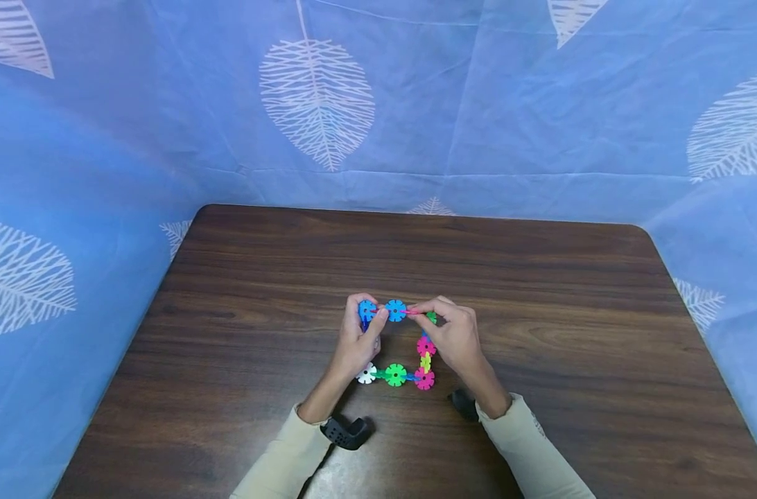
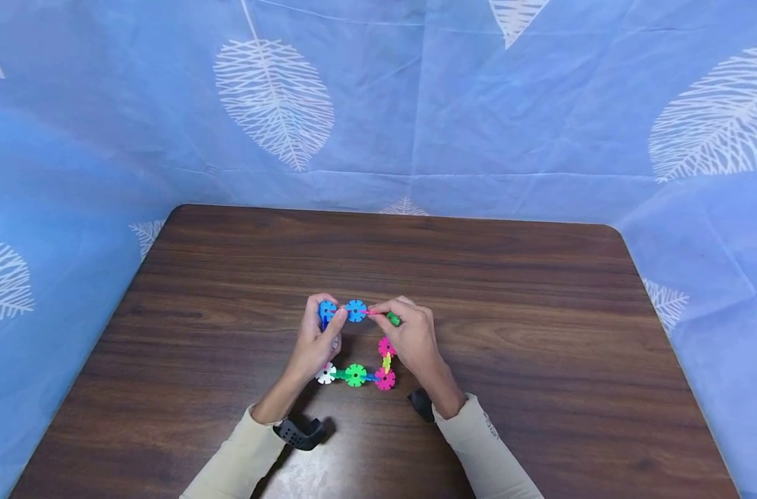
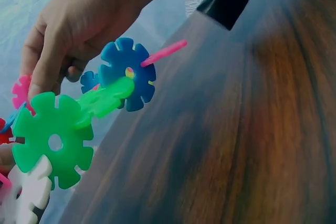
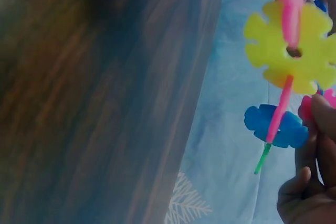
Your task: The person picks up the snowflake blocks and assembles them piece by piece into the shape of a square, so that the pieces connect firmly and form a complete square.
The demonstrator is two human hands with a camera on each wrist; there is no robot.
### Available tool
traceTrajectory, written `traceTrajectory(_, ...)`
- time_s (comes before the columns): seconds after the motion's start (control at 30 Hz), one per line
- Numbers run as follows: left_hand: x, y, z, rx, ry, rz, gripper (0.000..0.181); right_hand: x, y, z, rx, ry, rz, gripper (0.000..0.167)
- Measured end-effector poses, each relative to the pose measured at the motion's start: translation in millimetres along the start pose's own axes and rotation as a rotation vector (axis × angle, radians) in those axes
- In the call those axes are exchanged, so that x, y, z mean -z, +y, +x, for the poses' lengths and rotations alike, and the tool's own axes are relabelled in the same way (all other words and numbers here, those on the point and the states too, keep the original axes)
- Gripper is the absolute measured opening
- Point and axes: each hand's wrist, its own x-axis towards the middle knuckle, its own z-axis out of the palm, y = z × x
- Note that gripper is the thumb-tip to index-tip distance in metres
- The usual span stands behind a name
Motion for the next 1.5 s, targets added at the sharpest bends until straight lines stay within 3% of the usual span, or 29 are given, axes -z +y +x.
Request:
traceTrajectory(0.07,1.4,2.5,-1.3,-0.016,-0.002,0.001,0.026,1.7,-0.7,-0.7,-0.01,-0.052,-0.011,0.017)
traceTrajectory(0.23,5.1,-13.3,1.0,-0.035,0.005,-0.06,0.026,14.0,1.8,-1.4,-0.117,-0.116,-0.019,0.035)
traceTrajectory(0.37,5.6,-21.5,3.2,-0.081,0.002,-0.128,0.027,25.3,10.0,1.2,-0.312,-0.103,0.001,0.032)
traceTrajectory(0.57,6.2,-19.1,2.9,-0.102,0.0,-0.165,0.033,33.2,10.9,4.8,-0.63,-0.275,0.113,0.045)
traceTrajectory(0.7,5.9,-15.7,2.4,-0.085,0.007,-0.167,0.032,32.9,4.7,4.6,-0.752,-0.328,0.212,0.04)
traceTrajectory(0.87,4.9,-13.7,2.0,-0.083,0.019,-0.173,0.027,29.5,-0.2,3.6,-0.769,-0.301,0.298,0.03)
traceTrajectory(1.23,6.3,-20.4,-0.7,-0.137,0.016,-0.173,0.029,26.7,-4.7,-4.7,-0.659,-0.172,0.379,0.028)
traceTrajectory(1.5,3.7,-23.0,-3.2,-0.13,-0.005,-0.214,0.03,24.8,-8.8,-7.1,-0.635,-0.156,0.391,0.025)
